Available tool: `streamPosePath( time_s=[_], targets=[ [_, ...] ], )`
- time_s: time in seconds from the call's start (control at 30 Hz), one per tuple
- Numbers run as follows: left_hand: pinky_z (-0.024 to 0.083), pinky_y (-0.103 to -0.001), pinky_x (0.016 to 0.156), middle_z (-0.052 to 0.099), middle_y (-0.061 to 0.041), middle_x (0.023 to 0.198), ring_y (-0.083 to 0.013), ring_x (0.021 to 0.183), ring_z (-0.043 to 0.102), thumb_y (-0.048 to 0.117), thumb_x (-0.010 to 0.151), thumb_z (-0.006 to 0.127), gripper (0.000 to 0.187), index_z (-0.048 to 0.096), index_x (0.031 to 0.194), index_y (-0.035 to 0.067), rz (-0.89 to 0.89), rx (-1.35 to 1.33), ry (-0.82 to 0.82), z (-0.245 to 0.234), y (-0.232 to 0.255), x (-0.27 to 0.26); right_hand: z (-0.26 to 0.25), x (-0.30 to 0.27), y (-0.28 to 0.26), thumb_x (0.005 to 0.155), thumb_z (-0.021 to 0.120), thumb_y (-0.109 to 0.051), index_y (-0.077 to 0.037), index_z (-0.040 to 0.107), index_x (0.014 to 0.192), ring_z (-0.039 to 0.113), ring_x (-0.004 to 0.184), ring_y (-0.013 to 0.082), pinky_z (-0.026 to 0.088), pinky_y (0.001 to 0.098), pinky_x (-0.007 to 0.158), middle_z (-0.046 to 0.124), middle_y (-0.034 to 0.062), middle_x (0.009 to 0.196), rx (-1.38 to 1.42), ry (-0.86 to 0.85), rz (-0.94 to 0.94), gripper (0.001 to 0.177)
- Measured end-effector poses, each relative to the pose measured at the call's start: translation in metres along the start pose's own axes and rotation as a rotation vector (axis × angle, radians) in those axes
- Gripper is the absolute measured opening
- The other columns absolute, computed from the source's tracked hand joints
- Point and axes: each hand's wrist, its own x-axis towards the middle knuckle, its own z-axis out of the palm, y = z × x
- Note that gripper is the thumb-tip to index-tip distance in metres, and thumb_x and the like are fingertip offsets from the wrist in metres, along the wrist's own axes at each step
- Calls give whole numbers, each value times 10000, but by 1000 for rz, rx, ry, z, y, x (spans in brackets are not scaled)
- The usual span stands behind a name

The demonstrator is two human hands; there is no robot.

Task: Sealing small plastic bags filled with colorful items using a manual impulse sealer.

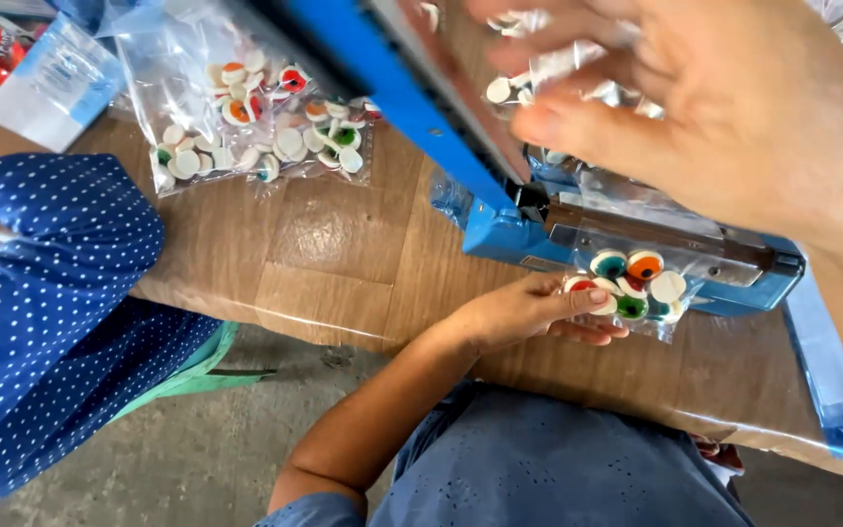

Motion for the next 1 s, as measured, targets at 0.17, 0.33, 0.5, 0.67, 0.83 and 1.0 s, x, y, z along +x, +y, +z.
streamPosePath(
  time_s=[0.17,0.33,0.5,0.67,0.83,1.0],
  targets=[
    [579,-392,1073,684,-162,1287,-289,1201,675,285,1073,610,369,645,1289,-13,-2,-22,9,-1,-4,2,6,-79,79,844,708,-200,-117,489,1455,556,1351,260,476,437,1021,496,85,1621,-182,-92,352,654],
    [574,-403,1081,687,-221,1278,-294,1203,675,282,1050,616,407,633,1313,-28,-47,-51,68,1,-3,2,25,-122,122,799,684,-366,-366,298,1627,471,1433,169,361,442,1190,482,-74,1574,-93,-301,1026,913],
    [565,-408,1095,665,-222,1329,-306,1235,659,266,1052,608,422,609,1345,-38,-46,-48,63,3,3,0,33,-91,103,826,684,-370,-291,382,1586,451,1480,157,473,445,1014,484,-54,1600,-75,-294,902,822],
    [567,-406,1085,667,-223,1320,-326,1245,659,238,1065,610,389,607,1335,-42,-29,-59,52,4,3,0,49,-66,97,882,668,-337,-312,411,1575,551,1369,265,458,478,973,556,12,1529,-29,-274,737,740],
    [555,-406,1117,657,-205,1363,-319,1286,638,271,1079,593,397,624,1341,-26,-28,-26,24,7,11,-3,41,-74,96,888,624,-438,-297,383,1584,527,1360,273,475,504,990,391,20,1655,-134,-308,714,749],
    [550,-425,1121,650,-211,1363,-332,1263,645,220,1083,583,384,604,1363,-41,-36,-62,47,6,6,-1,19,-128,122,828,640,-467,-338,384,1576,389,1490,223,373,493,1121,397,-61,1650,-188,-326,808,801]
  ],
)
